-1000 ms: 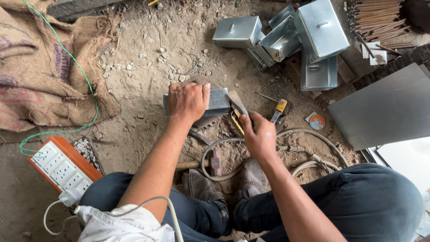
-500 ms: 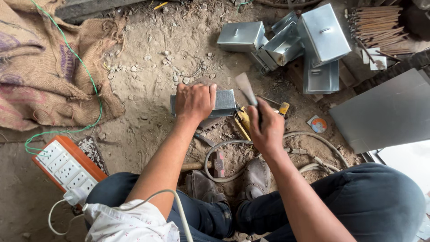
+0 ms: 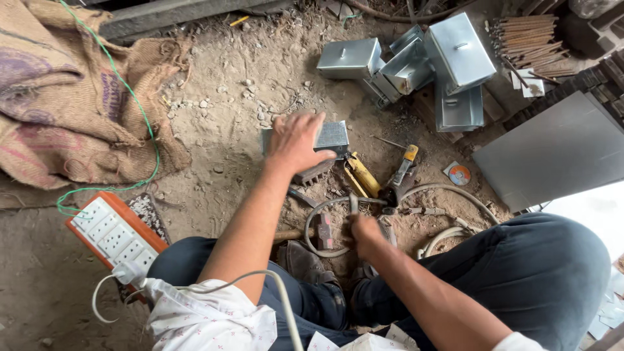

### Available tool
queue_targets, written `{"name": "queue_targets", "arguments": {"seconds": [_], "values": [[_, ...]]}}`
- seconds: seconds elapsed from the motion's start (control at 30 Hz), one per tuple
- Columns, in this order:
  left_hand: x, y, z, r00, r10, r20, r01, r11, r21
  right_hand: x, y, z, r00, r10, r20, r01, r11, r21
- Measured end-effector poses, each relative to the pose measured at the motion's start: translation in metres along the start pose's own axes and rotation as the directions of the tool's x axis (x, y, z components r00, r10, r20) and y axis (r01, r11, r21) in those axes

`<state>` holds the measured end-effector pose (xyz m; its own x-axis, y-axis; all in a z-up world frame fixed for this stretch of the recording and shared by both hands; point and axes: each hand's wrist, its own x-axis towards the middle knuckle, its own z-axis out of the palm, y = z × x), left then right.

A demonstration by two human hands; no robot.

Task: The person is welding a rectangular metal box using a handheld welding torch. They sit on the ground, hold the box with one hand, and apply the welding torch to the seams, creating sparks. The person occasionally uses a hammer to tap the box after welding.

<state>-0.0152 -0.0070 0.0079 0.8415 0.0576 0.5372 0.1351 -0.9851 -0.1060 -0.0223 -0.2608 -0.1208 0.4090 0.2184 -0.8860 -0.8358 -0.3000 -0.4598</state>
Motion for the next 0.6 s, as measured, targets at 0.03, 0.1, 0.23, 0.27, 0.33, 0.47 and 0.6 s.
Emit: {"name": "queue_targets", "arguments": {"seconds": [0.03,0.1,0.23,0.27,0.33,0.47,0.6], "values": [[-0.004,0.002,0.003,0.995,-0.023,0.095,0.019,0.999,0.04,0.008,0.016,0.003,1.0,0.029,0.007,-0.029,0.996,-0.088],[-0.01,0.004,0.009,0.958,-0.083,0.273,0.051,0.991,0.123,0.016,0.036,0.009,0.996,0.085,0.009,-0.08,0.962,-0.261],[-0.021,-0.015,0.011,0.913,-0.143,0.383,0.15,0.989,0.011,0.025,0.032,0.011,0.954,-0.204,0.219,0.298,0.595,-0.746],[-0.025,-0.021,0.01,0.91,-0.168,0.379,0.172,0.985,0.024,0.022,0.024,0.011,0.961,-0.196,0.197,0.277,0.663,-0.695],[-0.031,-0.029,0.01,0.913,-0.205,0.353,0.189,0.979,0.077,0.016,-0.003,0.018,0.993,-0.095,0.062,0.109,0.953,-0.282],[-0.038,-0.028,0.011,0.936,-0.208,0.284,0.178,0.976,0.126,0.002,-0.06,0.014,0.974,-0.185,-0.131,0.181,0.983,-0.043],[-0.04,-0.024,0.011,0.934,-0.223,0.28,0.197,0.973,0.118,0.027,-0.129,-0.016,0.903,-0.37,-0.22,0.373,0.927,-0.03]]}}
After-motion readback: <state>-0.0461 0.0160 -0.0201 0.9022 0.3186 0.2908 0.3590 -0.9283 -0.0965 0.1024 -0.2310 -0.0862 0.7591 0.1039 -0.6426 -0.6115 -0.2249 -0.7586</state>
